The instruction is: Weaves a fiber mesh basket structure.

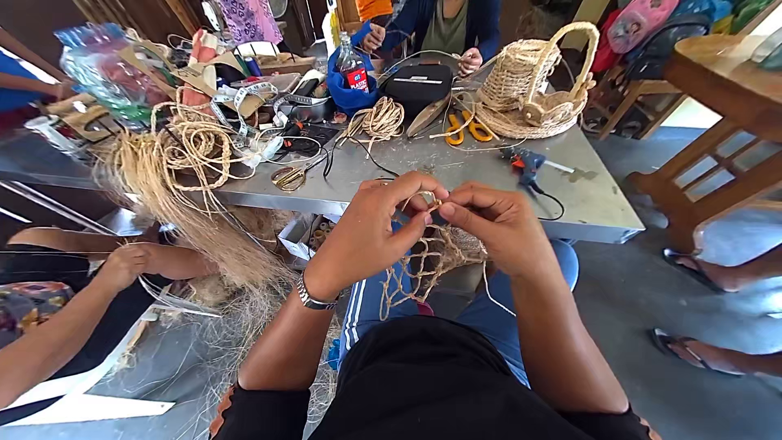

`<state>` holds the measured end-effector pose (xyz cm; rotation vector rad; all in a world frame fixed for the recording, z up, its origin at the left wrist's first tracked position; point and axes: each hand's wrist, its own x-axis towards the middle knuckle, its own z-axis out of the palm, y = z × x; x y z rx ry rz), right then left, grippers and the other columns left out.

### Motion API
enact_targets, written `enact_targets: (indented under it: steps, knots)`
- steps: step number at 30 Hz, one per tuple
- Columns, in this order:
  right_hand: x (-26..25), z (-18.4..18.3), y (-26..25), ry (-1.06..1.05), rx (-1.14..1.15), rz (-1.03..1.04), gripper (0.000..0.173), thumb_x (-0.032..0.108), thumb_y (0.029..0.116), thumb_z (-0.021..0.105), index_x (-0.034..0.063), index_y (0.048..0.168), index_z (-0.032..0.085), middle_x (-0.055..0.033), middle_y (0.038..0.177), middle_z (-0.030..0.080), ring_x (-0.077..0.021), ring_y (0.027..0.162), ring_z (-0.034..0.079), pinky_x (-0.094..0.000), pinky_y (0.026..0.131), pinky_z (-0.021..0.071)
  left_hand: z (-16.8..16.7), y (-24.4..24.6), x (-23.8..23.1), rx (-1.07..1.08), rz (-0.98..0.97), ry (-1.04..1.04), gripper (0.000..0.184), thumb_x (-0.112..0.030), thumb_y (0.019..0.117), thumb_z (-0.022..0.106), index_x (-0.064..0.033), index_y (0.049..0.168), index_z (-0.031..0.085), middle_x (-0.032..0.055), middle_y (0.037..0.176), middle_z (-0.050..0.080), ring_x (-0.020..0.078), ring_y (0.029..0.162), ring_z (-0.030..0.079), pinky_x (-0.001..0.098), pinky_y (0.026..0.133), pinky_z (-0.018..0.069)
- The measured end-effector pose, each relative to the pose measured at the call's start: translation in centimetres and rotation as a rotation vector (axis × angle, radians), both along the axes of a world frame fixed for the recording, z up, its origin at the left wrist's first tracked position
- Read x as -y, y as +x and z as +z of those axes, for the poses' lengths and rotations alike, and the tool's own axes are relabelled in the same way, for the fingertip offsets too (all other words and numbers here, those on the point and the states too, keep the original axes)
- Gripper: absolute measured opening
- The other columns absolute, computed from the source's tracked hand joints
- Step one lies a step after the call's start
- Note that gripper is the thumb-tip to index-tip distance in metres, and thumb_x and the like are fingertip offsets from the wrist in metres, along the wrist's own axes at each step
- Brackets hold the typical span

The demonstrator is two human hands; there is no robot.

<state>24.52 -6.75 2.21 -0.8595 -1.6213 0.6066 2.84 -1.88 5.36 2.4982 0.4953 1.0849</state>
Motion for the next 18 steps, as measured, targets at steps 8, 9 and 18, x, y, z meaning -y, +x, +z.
enact_targets:
  steps: [8,9,18]
  knots:
    - [0.7,0.2,-0.5,0.041,-0.018,-0.073,0.011,0.011,0.096,0.071,0.0054,0.104,0.076,-0.0005,0.097,0.069,-0.0042,0.075,0.063,-0.0162,0.064,0.0546,-0.2,0.8,0.8,0.152,0.008,-0.112,0.031,-0.008,0.0967,0.066,-0.004,0.127,0.059,0.0008,0.093,0.067,0.0078,0.081,0.066,0.023,0.071,0.0573]
    - [0.8,0.2,-0.5,0.052,-0.015,-0.089,0.011,0.011,0.0951,0.072,0.0056,0.104,0.076,-0.0003,0.096,0.069,-0.0038,0.074,0.063,-0.0157,0.063,0.0544,-0.2,0.9,0.9,0.162,0.017,-0.108,0.028,-0.009,0.097,0.066,-0.0046,0.124,0.061,0.0004,0.094,0.068,0.0071,0.081,0.066,0.0227,0.071,0.057]
    - [1.2,0.5,0.4,0.108,0.086,-0.089,0.018,0.015,0.1027,0.06,0.005,0.11,0.074,0.0004,0.1,0.065,-0.0006,0.075,0.059,-0.0138,0.062,0.0508,-0.5,1.0,0.7,0.218,0.008,-0.076,0.015,-0.009,0.0987,0.064,-0.0047,0.112,0.07,0.0014,0.103,0.07,0.008,0.089,0.068,0.0254,0.079,0.0589]
